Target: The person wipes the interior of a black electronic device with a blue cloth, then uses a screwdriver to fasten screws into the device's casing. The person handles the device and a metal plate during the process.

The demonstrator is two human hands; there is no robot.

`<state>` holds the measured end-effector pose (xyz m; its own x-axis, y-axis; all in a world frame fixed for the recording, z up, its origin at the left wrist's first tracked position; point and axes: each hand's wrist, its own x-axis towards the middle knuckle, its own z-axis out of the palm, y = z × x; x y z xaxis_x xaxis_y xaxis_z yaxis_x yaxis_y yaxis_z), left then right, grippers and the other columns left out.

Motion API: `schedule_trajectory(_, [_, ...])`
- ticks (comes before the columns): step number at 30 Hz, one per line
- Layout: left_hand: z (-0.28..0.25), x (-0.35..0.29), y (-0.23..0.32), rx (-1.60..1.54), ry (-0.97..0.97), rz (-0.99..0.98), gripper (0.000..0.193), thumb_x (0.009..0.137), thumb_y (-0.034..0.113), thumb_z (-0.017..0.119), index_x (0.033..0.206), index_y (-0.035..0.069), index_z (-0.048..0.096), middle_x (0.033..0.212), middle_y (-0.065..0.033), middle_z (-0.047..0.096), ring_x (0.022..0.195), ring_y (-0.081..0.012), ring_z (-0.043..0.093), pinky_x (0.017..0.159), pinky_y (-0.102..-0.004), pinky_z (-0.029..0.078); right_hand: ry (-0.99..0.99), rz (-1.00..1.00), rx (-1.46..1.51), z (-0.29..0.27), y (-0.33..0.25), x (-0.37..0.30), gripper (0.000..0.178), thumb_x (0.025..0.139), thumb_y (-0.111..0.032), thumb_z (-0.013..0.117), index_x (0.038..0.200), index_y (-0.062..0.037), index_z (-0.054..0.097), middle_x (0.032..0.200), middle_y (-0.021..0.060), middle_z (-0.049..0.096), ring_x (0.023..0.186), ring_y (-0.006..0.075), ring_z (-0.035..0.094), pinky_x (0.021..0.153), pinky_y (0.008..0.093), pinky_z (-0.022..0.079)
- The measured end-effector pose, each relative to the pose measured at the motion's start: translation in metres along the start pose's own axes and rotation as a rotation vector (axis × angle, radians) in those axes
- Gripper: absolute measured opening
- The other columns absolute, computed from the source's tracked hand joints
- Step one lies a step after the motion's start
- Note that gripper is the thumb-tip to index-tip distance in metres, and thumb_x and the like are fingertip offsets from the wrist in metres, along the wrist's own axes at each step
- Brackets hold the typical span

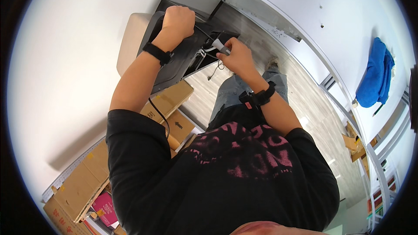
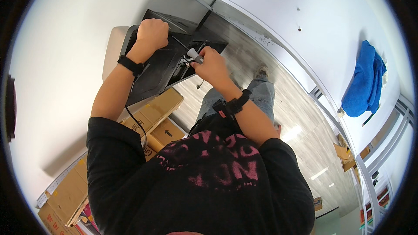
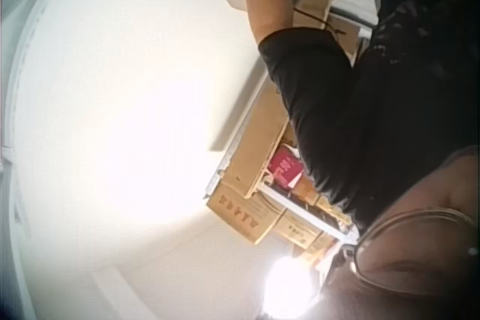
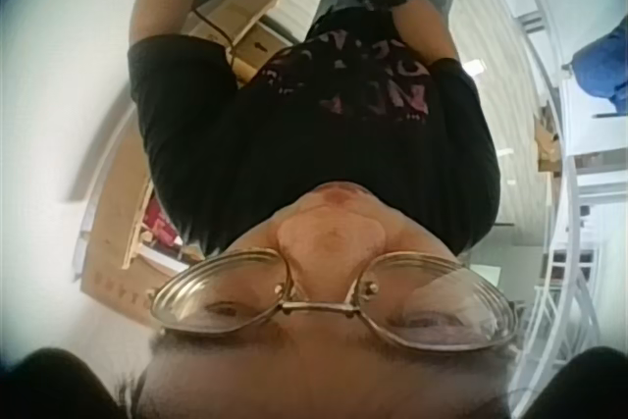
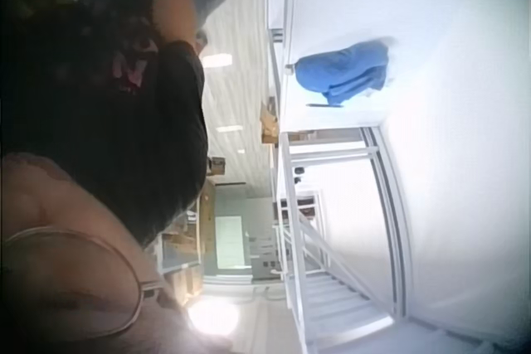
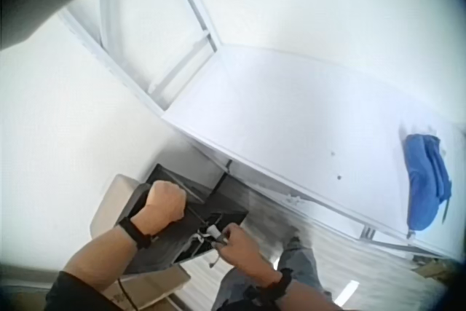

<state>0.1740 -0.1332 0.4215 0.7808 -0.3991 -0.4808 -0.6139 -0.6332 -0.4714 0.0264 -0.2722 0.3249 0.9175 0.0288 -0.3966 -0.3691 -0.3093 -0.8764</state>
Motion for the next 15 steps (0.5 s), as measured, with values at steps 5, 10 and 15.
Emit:
schedule_trajectory(5, [0.004, 0.002, 0.004, -0.012, 0.022, -0.042, 0.009, 0.071, 0.016, 0.065, 0.071, 0.01, 0.072, 0.076, -0.0094, 0.07, 0.074, -0.0248, 0.069, 0.064, -0.0338, 0.053, 0.198, -0.128, -0.158, 0.001, -0.013, -0.008, 0.035, 0.071, -0.02, 0.077, 0.095, -0.003, 0.059, 0.091, 0.0158, 0.065, 0.084, 0.0358, 0.064, 0.073, 0.0412, 0.049])
schedule_trajectory(10, [0.001, 0.005, 0.007, 0.028, -0.06, -0.028, 0.011, 0.073, 0.018, 0.064, 0.073, 0.01, 0.073, 0.079, -0.0103, 0.07, 0.076, -0.0254, 0.069, 0.065, -0.0341, 0.054, 0.216, -0.154, -0.076, 0.008, -0.004, -0.005, 0.031, 0.075, -0.018, 0.075, 0.095, -0.001, 0.058, 0.086, 0.015, 0.067, 0.076, 0.0316, 0.066, 0.068, 0.0387, 0.052])
schedule_trajectory(15, [0.005, 0.005, 0.004, 0.029, -0.034, -0.011, 0.011, 0.073, 0.017, 0.064, 0.073, 0.011, 0.073, 0.077, -0.0097, 0.071, 0.075, -0.025, 0.07, 0.063, -0.0346, 0.053, -0.253, 0.288, 0.683, -0.003, 0.008, 0.014, 0.027, 0.084, -0.015, 0.068, 0.101, 0.0023, 0.056, 0.082, 0.0112, 0.066, 0.07, 0.0196, 0.065, 0.062, 0.0322, 0.053])
